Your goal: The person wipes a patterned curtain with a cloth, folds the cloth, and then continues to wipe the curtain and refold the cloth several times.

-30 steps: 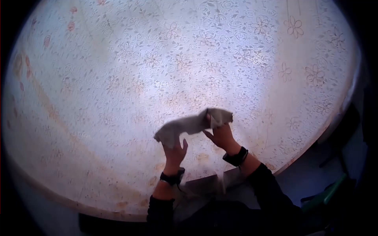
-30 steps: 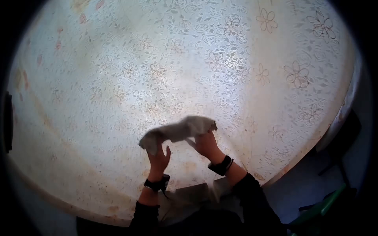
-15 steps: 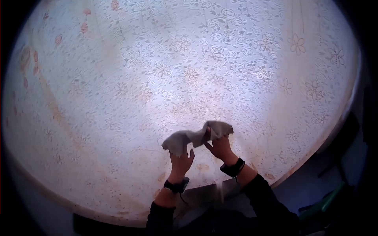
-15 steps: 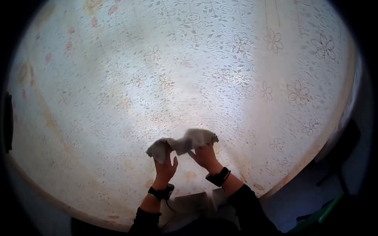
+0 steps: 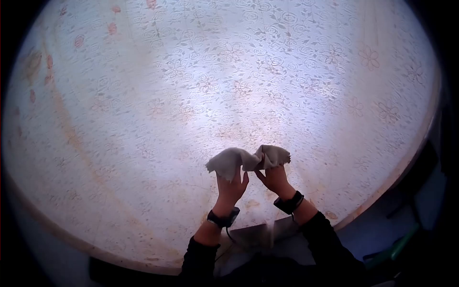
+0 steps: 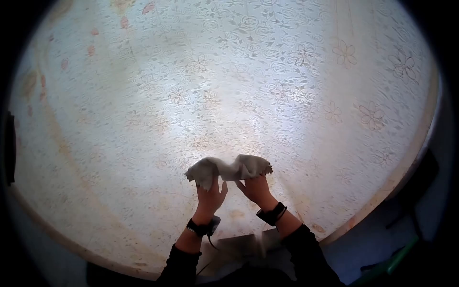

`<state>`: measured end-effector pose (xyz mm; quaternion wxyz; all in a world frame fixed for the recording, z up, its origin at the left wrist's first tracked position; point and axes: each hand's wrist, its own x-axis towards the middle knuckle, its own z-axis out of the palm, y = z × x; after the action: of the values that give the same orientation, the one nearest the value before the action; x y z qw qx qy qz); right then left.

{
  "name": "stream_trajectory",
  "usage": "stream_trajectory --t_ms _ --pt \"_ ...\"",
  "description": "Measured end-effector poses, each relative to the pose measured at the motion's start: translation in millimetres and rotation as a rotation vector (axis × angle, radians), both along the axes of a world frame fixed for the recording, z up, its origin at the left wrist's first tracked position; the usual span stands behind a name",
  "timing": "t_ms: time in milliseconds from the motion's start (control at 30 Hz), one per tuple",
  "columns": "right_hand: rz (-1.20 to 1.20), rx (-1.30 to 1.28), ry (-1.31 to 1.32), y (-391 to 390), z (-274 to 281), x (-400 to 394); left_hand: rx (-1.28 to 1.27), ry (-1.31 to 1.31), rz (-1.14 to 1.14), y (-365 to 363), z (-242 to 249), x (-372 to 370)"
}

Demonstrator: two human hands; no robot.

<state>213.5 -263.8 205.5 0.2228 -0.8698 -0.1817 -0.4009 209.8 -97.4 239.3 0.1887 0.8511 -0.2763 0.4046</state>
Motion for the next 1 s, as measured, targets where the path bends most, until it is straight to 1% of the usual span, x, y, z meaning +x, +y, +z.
stream_trajectory --t_ms 67,133,167,200,233,300,333,400,433,467,500,567,600,633,700,733,800,833,867,900,933,967,1000 --pt "-0.016 -0.081 -0.065 -3.3 17.6 1.3 0.044 -0.085 -0.026 -0.1 27.8 3.9" --pt "-0.015 -0.048 -0.109 -3.4 54.9 -2.3 -0.007 -0.144 -0.044 -0.7 53.1 8.1" --pt "-0.017 -0.029 -0.130 -4.0 68.6 -2.5 -0.034 -0.160 -0.057 -0.4 59.4 10.6" --pt "0.015 0.010 -0.097 -4.8 79.7 -2.7 -0.036 -0.141 -0.064 0.4 61.9 11.9" --pt "0.014 0.011 -0.099 -4.1 80.5 -2.2 -0.035 -0.143 -0.065 -1.3 60.5 10.9" --pt "0.018 0.061 -0.246 -3.2 74.9 2.3 -0.088 -0.084 -0.020 -6.5 47.0 8.3" --pt "-0.041 0.043 -0.122 -2.2 60.3 2.4 -0.099 -0.062 -0.012 -8.0 34.6 7.5" --pt "-0.055 -0.024 -0.136 -3.2 31.6 -2.2 -0.052 -0.019 0.025 -11.6 13.7 2.1" --pt "-0.054 -0.053 -0.144 -2.0 19.4 -1.6 -0.047 -0.009 0.045 -11.8 8.5 -0.4" --pt "-0.026 -0.043 -0.153 -1.8 12.7 0.7 -0.044 0.003 0.017 -9.0 8.3 1.5" --pt "-0.015 -0.051 -0.157 -0.5 18.6 1.2 -0.053 -0.002 0.028 -7.1 15.1 2.2" --pt "-0.001 -0.068 -0.134 -0.2 46.3 -2.6 -0.014 -0.160 0.013 -4.4 39.1 4.8" --pt "0.021 -0.038 -0.137 1.0 65.0 -3.6 -0.056 -0.182 -0.023 -2.1 47.7 10.3" --pt "0.082 0.036 -0.170 1.1 80.5 -3.1 -0.082 -0.219 -0.011 -1.5 58.2 11.2" --pt "0.079 0.049 -0.221 -2.4 100.9 -1.9 -0.136 -0.166 -0.066 1.2 70.8 11.2" --pt "0.067 0.028 -0.293 -3.8 103.3 -0.2 -0.136 -0.172 -0.068 -0.1 69.9 9.5" --pt "0.028 0.032 -0.286 -2.6 90.8 0.2 -0.108 -0.129 -0.023 -4.7 56.9 2.0" --pt "-0.011 0.037 -0.270 -0.3 76.9 -0.4 -0.108 -0.091 0.009 -6.5 40.1 -0.2" --pt "-0.029 0.004 -0.156 0.2 54.6 0.0 -0.101 -0.064 0.003 -7.5 24.0 -5.0" --pt "-0.037 -0.030 -0.161 1.0 28.7 0.8 -0.093 -0.036 -0.004 -7.0 10.9 -8.8" --pt "-0.041 -0.065 -0.107 3.9 8.4 -1.4 -0.093 -0.031 -0.002 -4.6 1.8 -8.0" --pt "-0.047 -0.102 -0.051 5.7 -5.1 -4.7 -0.061 -0.032 0.031 -1.4 -6.6 -6.6" --pt "-0.021 -0.075 -0.073 8.2 -6.6 -7.3 -0.028 -0.036 0.065 0.4 -7.0 -8.2"
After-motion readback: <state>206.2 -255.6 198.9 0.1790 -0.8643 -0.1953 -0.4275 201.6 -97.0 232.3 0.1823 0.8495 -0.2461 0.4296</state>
